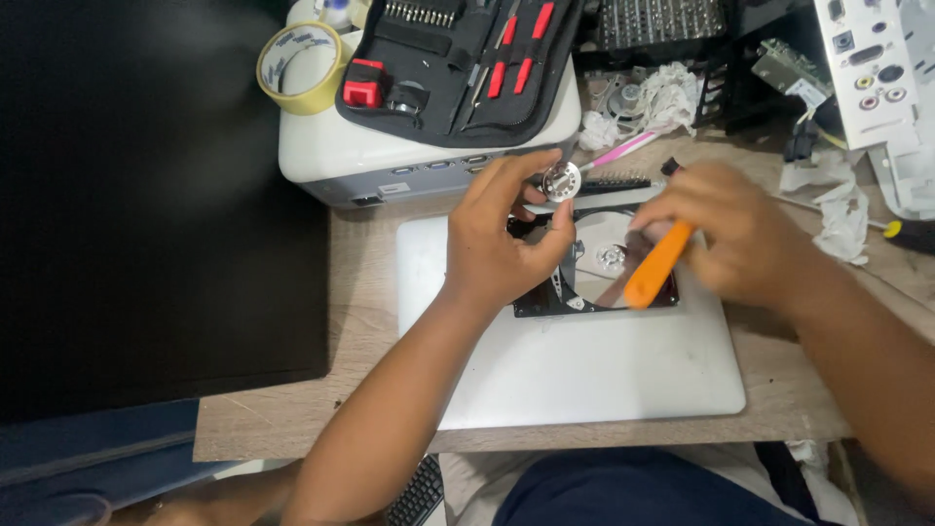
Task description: Repairing and cleaning the internal components of a hard disk drive using a brush and a prying tool
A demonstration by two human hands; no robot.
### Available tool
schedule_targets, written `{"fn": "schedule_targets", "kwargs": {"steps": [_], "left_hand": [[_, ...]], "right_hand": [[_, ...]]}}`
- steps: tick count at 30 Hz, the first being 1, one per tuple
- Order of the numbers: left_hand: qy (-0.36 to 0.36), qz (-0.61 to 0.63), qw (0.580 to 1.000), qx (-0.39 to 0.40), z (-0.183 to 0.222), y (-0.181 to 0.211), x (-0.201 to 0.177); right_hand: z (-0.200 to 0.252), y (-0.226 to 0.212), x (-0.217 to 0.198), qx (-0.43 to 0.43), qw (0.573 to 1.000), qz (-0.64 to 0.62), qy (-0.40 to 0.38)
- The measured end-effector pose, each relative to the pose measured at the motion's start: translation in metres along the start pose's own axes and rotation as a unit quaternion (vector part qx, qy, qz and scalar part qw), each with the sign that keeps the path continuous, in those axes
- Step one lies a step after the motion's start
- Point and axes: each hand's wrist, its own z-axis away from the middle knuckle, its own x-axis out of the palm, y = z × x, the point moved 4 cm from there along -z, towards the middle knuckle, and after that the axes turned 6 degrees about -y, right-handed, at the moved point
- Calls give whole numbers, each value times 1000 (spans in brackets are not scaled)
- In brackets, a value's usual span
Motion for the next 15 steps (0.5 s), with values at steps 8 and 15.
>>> {"fn": "schedule_targets", "kwargs": {"steps": [8, 15], "left_hand": [[19, 0, 1000, -12, 0, -1, -2], [10, 1, 1000, -21, 1, -4, -3]], "right_hand": [[-10, -11, 15, 55, 993, 63, -79], [-17, -23, 11, 3, 996, 68, -51]]}}
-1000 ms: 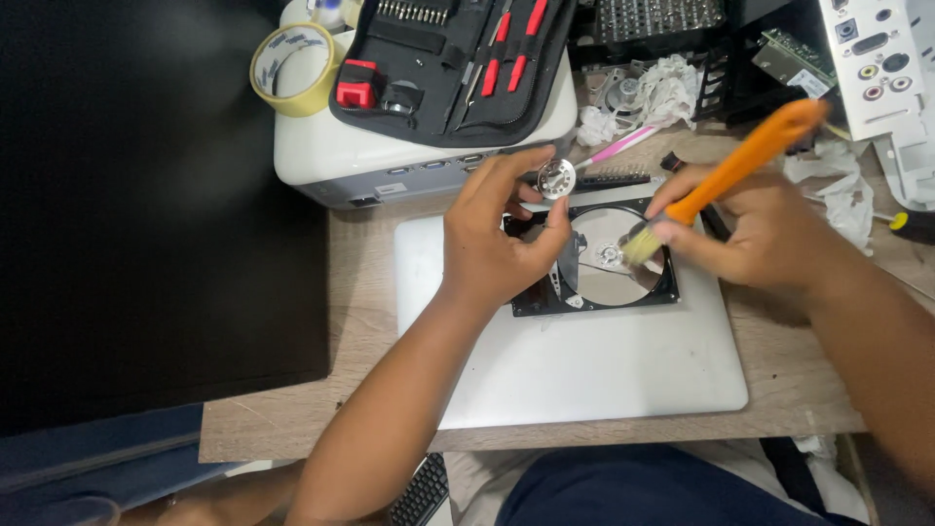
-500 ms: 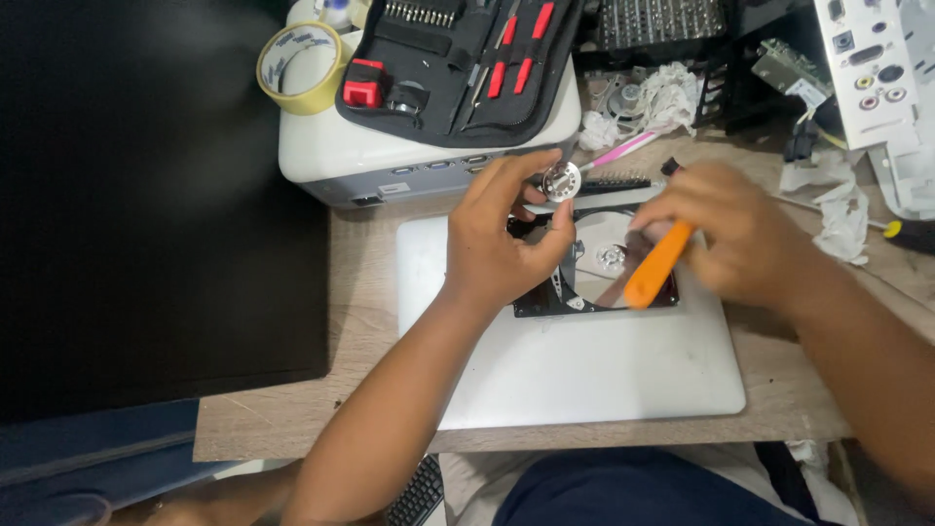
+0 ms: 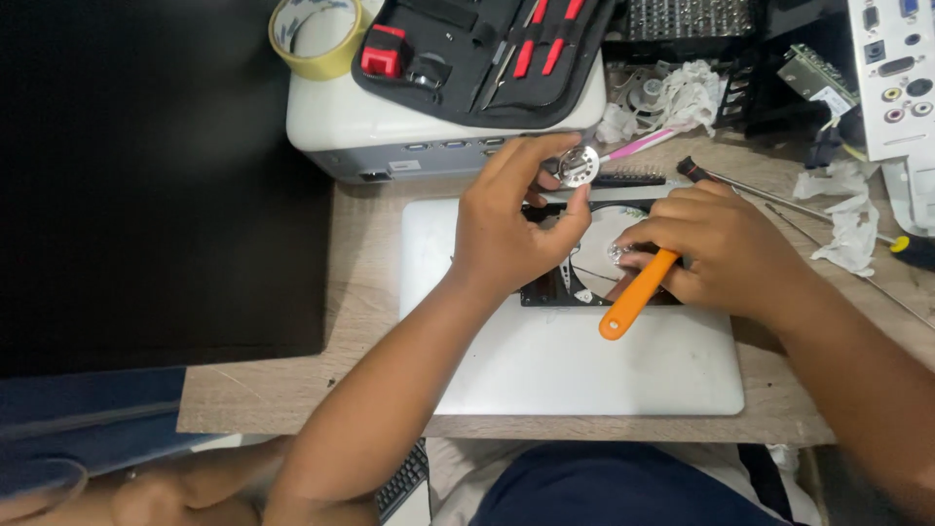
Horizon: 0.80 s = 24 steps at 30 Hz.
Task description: Repairing and cleaning the internal components of a hard disk drive using a brush and a prying tool
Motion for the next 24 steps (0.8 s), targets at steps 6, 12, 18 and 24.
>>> {"fn": "schedule_targets", "kwargs": {"steps": [6, 12, 18, 24], "left_hand": [[0, 0, 1000, -20, -1, 2, -2], [-1, 2, 1000, -18, -1, 0, -1], [0, 6, 1000, -19, -1, 0, -1], [-4, 1, 1000, -10, 0, 0, -1]], "right_hand": [[-1, -5, -1, -19, 999, 31, 0], [-1, -6, -1, -20, 999, 38, -6], [0, -3, 1, -10, 999, 32, -18], [0, -4, 1, -12, 999, 27, -14]]}}
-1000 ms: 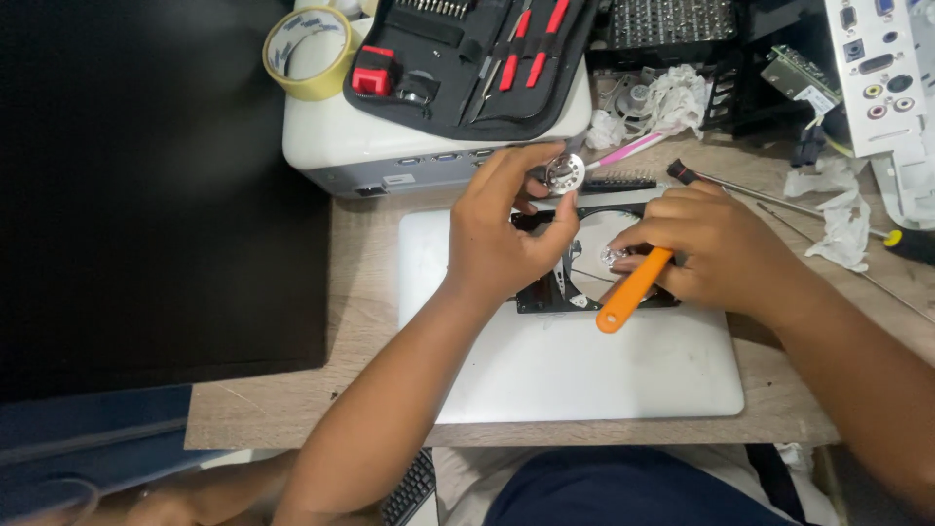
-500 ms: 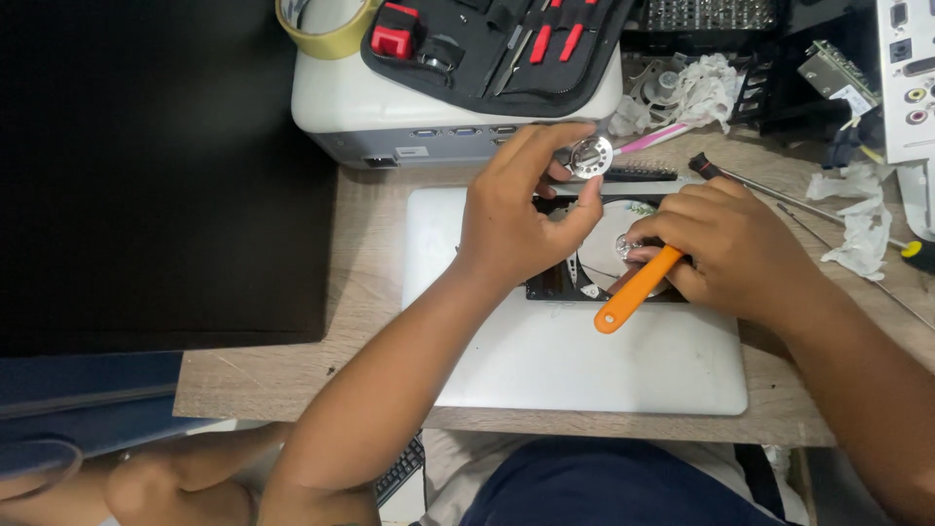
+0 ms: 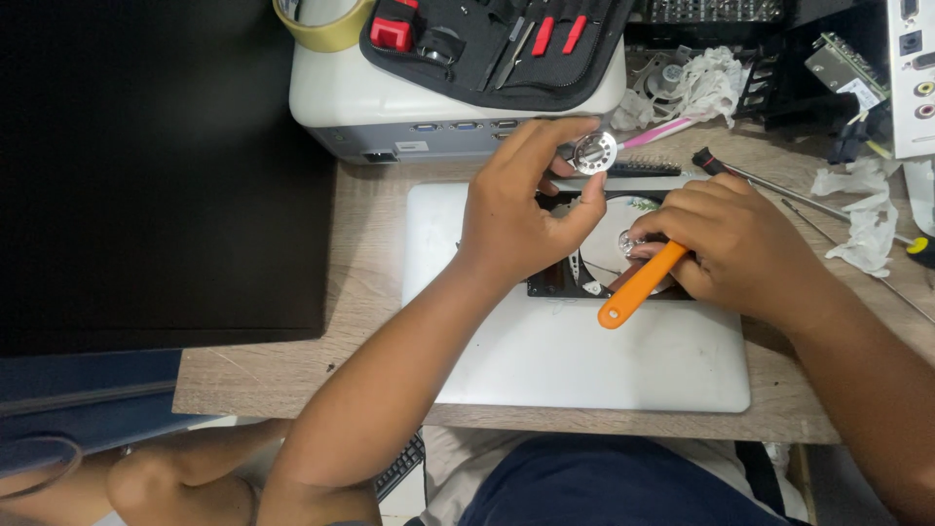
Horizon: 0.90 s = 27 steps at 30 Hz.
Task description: Repairing and cleaning the internal components of a hard disk drive using a brush and a prying tool
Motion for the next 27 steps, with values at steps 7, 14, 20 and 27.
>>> {"fn": "schedule_targets", "kwargs": {"steps": [7, 14, 20, 27], "left_hand": [[-20, -7, 1000, -15, 3, -6, 9], [-70, 13, 995, -63, 6, -18, 23], [-68, -10, 995, -78, 7, -25, 30], [-67, -33, 995, -59, 8, -26, 30]], "right_hand": [[1, 2, 2, 19, 1000, -5, -10], [2, 5, 5, 18, 1000, -13, -11], [7, 13, 13, 37, 999, -22, -28], [6, 13, 13, 31, 999, -26, -29]]}}
